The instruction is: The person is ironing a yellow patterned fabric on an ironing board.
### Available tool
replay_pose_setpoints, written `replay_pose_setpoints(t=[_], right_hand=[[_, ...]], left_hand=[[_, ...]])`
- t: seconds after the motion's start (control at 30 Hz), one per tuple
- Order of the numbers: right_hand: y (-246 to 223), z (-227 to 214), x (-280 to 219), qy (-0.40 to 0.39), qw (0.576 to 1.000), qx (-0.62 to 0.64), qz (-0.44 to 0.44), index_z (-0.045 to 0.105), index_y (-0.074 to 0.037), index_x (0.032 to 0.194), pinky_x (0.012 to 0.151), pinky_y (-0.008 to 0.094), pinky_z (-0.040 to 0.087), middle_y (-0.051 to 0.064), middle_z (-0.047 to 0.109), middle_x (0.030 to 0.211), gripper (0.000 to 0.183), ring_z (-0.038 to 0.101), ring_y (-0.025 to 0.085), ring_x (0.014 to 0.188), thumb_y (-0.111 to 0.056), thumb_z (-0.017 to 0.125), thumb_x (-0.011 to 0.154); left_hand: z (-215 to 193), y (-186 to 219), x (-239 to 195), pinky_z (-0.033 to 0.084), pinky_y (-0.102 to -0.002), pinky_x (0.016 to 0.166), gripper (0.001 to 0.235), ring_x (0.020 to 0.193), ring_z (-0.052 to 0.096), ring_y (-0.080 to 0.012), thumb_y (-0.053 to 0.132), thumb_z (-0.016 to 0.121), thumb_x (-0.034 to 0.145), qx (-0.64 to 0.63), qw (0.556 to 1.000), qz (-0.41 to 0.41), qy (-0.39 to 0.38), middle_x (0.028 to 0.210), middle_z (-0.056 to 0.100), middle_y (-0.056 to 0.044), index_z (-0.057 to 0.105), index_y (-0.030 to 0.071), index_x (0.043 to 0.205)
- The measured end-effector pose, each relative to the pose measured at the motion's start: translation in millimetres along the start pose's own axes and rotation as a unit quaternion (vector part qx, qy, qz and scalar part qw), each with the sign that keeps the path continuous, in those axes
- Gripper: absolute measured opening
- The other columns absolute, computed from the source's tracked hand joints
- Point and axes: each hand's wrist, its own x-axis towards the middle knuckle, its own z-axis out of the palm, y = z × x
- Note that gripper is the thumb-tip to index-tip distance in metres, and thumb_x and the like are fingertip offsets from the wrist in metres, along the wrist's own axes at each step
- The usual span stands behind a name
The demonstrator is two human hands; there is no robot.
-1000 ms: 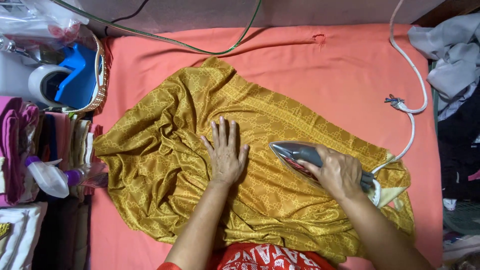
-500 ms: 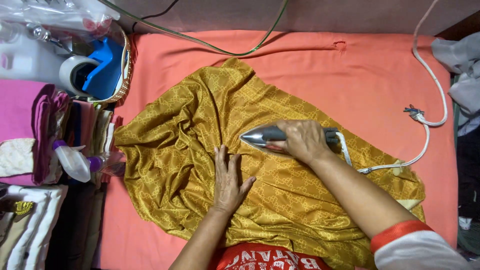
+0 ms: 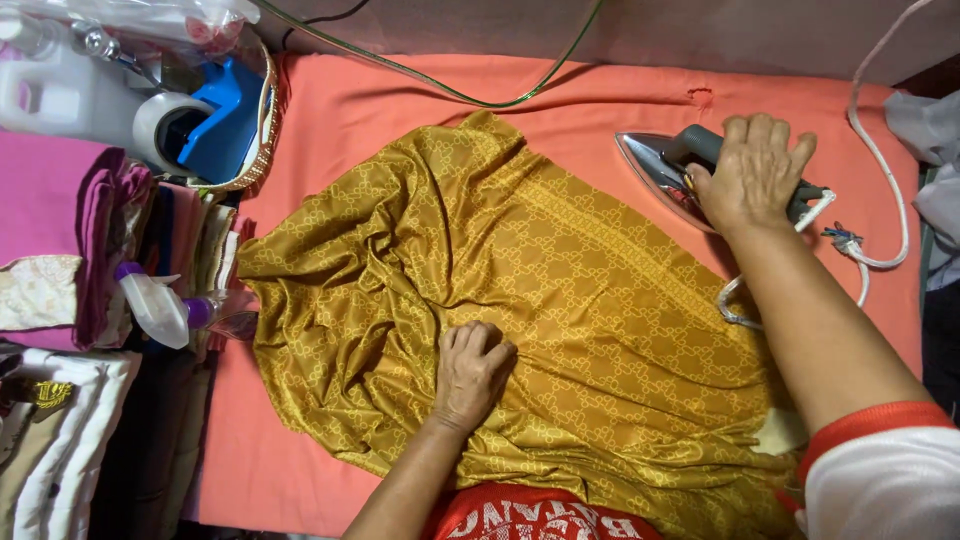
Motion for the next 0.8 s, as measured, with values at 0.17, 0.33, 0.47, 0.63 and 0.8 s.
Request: replay_pose_setpoints(t=[0.17,0.33,0.47,0.63,0.8], right_hand=[[-42,-9,-67,-0.015,0.981,0.175,-0.082,0.063,-0.007,0.125,0.107,0.048,0.047,0.013,0.062,0.125,0.036,0.06,0.03,0.123,-0.019,0.078,0.095],[-67,7,-113,-0.078,0.978,0.183,-0.064,0.064,-0.011,0.121,0.096,0.044,0.051,0.014,0.063,0.122,0.04,0.062,0.032,0.116,-0.032,0.073,0.088],[-63,9,-140,-0.153,0.968,0.197,0.042,0.065,-0.012,0.13,0.076,0.046,0.055,0.016,0.065,0.113,0.042,0.065,0.034,0.098,-0.02,0.067,0.089],[-21,6,-191,-0.266,0.935,0.22,0.085,0.069,-0.017,0.128,0.066,0.04,0.06,0.011,0.066,0.109,0.037,0.07,0.028,0.081,0.001,0.055,0.099],[43,-20,-239,-0.33,0.924,0.118,0.154,0.078,-0.02,0.12,0.079,0.044,0.062,0.015,0.067,0.121,0.041,0.073,0.031,0.091,0.002,0.052,0.097]], left_hand=[[12,2,3,0.046,-0.047,0.096,0.01,0.093,0.062,-0.025,0.019,0.075,0.09,-0.025,0.999,-0.003,-0.032,0.095,0.068,-0.008,0.072,0.01,0.094],[12,28,10,0.042,-0.056,0.107,0.007,0.091,0.067,-0.0221,0.014,0.07,0.09,-0.098,0.994,0.038,-0.006,0.091,0.07,-0.009,0.07,0.009,0.095],[16,61,7,0.044,-0.055,0.107,0.006,0.091,0.067,-0.0218,0.015,0.068,0.095,-0.208,0.963,0.066,-0.156,0.089,0.069,-0.009,0.069,0.009,0.096],[26,104,-2,0.054,-0.045,0.093,0.007,0.098,0.066,-0.0267,0.013,0.067,0.096,-0.302,0.915,0.105,-0.244,0.094,0.068,-0.011,0.065,0.007,0.097],[68,134,-26,0.057,-0.043,0.092,0.011,0.099,0.069,-0.0286,0.013,0.064,0.096,-0.384,0.852,0.12,-0.335,0.104,0.068,-0.014,0.068,0.006,0.104]])
